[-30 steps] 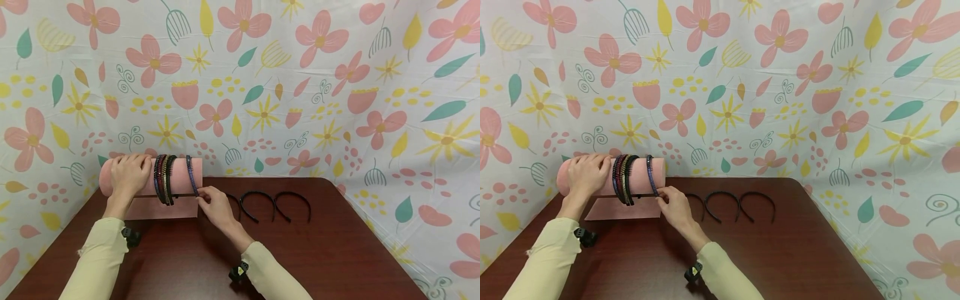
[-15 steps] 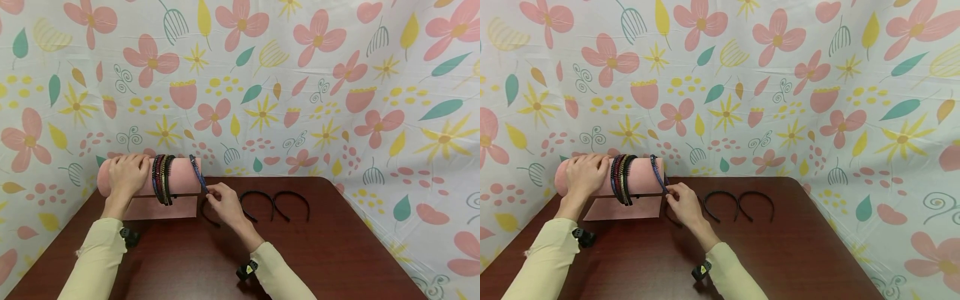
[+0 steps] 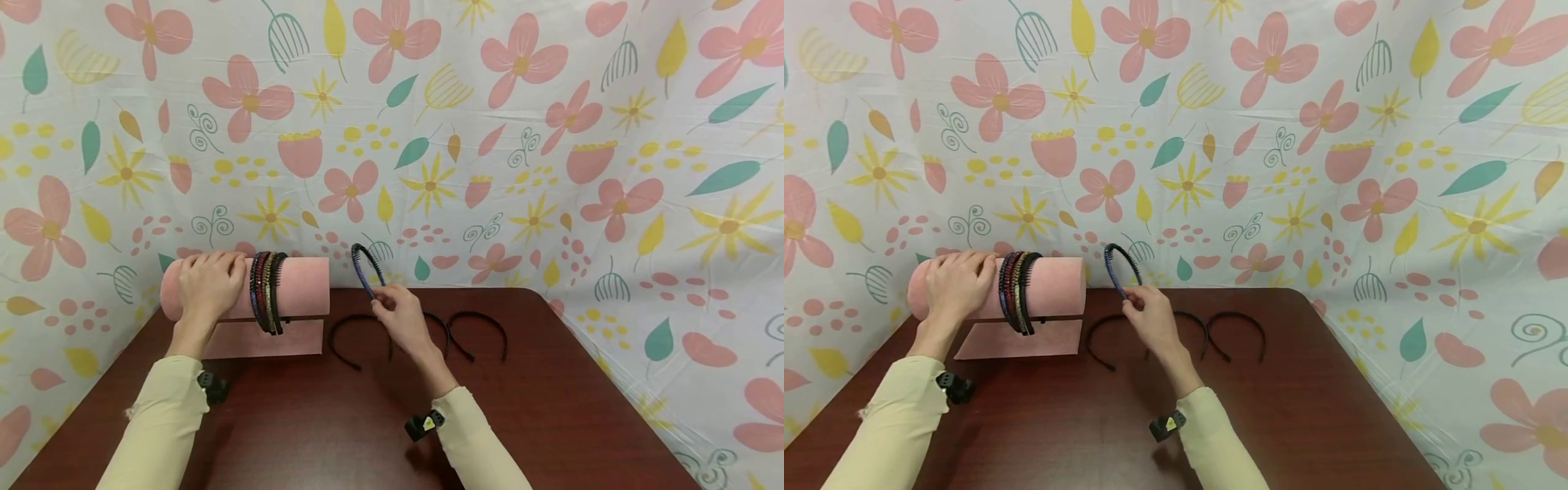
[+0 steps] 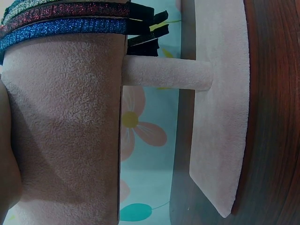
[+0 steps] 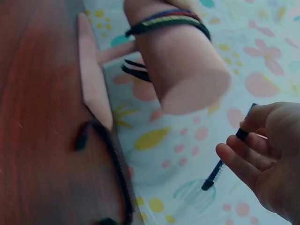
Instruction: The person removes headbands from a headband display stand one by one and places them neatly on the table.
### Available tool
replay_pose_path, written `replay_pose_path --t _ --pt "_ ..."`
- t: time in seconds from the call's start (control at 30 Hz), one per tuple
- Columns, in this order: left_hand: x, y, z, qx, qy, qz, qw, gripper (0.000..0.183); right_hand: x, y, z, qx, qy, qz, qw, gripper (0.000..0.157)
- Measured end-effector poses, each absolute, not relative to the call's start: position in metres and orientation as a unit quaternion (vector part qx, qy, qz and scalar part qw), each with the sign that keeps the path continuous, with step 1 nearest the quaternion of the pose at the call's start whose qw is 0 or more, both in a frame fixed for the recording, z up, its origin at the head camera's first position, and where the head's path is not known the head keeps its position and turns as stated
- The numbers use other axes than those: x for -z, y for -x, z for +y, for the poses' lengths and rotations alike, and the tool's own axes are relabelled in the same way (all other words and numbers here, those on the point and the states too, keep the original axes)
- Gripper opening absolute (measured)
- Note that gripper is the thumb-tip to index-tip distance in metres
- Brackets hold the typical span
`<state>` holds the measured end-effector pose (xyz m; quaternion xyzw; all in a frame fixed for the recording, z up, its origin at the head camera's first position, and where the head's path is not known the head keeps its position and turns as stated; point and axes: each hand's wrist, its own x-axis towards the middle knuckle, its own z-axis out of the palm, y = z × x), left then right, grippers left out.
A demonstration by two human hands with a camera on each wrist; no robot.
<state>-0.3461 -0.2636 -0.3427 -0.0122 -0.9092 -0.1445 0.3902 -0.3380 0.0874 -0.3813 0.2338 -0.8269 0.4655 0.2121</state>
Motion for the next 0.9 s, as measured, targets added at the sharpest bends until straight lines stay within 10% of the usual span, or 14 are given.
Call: replay_pose_path --t 0.9 --pt "0.342 0.346 -0.264 0.15 0.009 -0.915 0.374 0.046 0.376 0.358 0.161 -0.427 -0.166 -0.861 0.219 0.025"
